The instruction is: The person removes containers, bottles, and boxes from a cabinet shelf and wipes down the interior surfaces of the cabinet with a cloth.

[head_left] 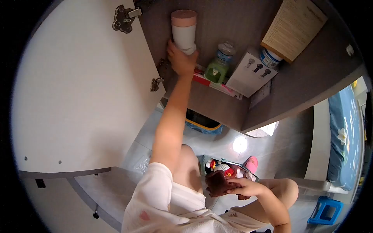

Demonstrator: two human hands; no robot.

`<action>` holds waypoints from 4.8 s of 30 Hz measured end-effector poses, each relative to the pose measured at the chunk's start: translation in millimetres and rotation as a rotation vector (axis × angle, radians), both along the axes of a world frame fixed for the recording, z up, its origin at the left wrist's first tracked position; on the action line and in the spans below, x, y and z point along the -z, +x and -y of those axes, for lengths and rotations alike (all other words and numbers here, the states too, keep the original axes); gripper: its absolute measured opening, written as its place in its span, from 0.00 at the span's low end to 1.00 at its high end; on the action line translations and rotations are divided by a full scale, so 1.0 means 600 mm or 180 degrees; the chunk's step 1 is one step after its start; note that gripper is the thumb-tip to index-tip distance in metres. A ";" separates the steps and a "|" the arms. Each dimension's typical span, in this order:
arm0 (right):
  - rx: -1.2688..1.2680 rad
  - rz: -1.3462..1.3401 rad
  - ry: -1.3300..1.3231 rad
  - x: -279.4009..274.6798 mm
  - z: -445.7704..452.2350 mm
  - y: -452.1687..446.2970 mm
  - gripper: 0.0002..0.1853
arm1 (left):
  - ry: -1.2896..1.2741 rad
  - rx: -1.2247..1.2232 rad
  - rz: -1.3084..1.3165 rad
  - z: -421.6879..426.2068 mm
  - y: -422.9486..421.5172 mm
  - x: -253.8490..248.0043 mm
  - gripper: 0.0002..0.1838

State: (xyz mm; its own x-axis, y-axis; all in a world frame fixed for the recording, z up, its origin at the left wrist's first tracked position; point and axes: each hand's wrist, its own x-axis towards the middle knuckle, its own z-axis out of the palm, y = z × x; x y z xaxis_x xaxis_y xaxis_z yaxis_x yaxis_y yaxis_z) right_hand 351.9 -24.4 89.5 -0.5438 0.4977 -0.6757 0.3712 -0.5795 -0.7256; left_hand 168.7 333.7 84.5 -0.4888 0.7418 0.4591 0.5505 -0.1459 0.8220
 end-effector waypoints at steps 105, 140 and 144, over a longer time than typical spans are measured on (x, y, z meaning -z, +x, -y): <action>0.0067 0.0216 -0.0407 -0.002 -0.026 0.005 0.26 | -0.0825 0.2075 -0.0150 0.368 -0.202 0.030 0.35; 0.0277 0.0550 -0.0894 0.021 -0.015 0.009 0.19 | -0.0954 0.0624 0.0223 0.370 -0.230 0.476 0.40; 0.0356 0.0466 -0.0871 0.025 -0.012 0.014 0.19 | -0.0960 0.0503 -0.0085 0.382 -0.231 0.483 0.41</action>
State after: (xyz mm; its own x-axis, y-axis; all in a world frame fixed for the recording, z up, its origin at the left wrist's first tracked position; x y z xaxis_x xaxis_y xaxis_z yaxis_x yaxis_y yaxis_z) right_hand 360.0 -17.0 74.6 -0.3831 0.3382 -0.8596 0.3831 -0.7886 -0.4810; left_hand 30.4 104.8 -205.2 -0.3478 0.9117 0.2187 0.5626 0.0163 0.8266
